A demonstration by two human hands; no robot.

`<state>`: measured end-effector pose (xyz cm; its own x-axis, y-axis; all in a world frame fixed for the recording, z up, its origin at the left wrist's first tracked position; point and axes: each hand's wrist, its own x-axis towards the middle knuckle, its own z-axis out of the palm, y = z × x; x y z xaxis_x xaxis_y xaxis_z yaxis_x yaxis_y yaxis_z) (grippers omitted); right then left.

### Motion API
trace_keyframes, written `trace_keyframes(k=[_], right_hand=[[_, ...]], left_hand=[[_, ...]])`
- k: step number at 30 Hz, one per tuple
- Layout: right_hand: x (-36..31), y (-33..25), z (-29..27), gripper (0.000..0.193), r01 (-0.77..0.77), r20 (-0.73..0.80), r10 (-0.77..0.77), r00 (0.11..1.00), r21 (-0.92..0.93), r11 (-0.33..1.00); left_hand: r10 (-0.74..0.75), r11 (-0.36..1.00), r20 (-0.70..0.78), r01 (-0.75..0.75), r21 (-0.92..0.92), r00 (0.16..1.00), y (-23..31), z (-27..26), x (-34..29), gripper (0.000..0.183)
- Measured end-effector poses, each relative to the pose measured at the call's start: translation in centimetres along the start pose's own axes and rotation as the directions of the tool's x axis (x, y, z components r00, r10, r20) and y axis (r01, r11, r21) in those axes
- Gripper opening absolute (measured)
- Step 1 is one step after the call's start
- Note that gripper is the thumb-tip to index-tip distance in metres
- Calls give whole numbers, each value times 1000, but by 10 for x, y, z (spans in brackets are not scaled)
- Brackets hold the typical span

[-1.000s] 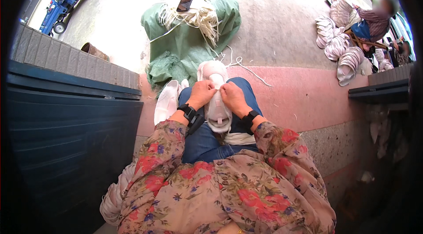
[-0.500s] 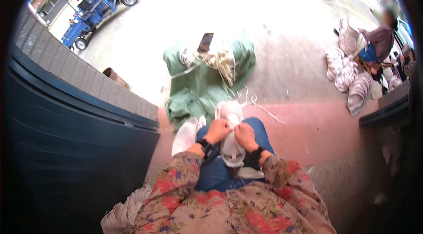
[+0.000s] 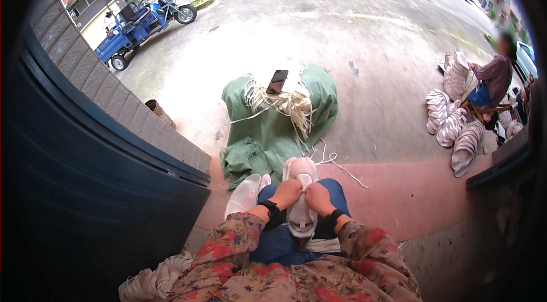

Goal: The recorder is lacing and tying a white sneaker, specifically weaving the shoelace through the eyelets and pulling it tight.

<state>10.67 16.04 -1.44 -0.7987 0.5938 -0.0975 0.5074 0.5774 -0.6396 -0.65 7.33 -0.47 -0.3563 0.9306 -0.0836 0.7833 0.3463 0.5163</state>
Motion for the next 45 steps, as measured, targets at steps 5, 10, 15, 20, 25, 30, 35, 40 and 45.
trace_keyframes(k=[5, 10, 15, 20, 25, 30, 35, 40, 45], right_hand=[[13, 10, -7, 22, -282, 289, 178, 941, 373, 884], [-1, 7, -8, 18, 38, 93, -58, 994, 206, 978], [-3, -7, -6, 15, 141, -83, -131, 988, 124, 982], [2, -19, -13, 17, 191, 79, -189, 979, -17, 981], [3, -23, -19, 20, 77, 75, -80, 994, 37, 996], [-1, -20, -17, 14, 48, -15, -47, 999, 95, 994], [-13, -20, -12, 20, 152, -14, -152, 988, 6, 988], [-21, -19, -11, 21, 119, -35, -117, 992, 52, 992], [-25, -15, -10, 21, 181, -131, -170, 977, 81, 980]], left_hand=[[35, 996, 4, -35, -77, 999, -3, -3, -3, 19], [7, 996, -38, -10, -87, 999, -1, 1, -8, 18], [-16, 975, -56, 3, -221, 998, -2, 1, -11, 19], [-19, 958, -71, -2, -288, 997, -3, -2, -10, 20], [-67, 950, -77, 40, -308, 995, 0, 1, -12, 19], [8, 972, -173, -48, -229, 985, 1, 5, -15, 18], [101, 985, -173, -123, -122, 980, 0, 6, -15, 15], [286, 958, -137, -282, 46, 948, -2, 0, -11, 12], [403, 890, -24, -386, 241, 915, 2, -7, -10, 15]])
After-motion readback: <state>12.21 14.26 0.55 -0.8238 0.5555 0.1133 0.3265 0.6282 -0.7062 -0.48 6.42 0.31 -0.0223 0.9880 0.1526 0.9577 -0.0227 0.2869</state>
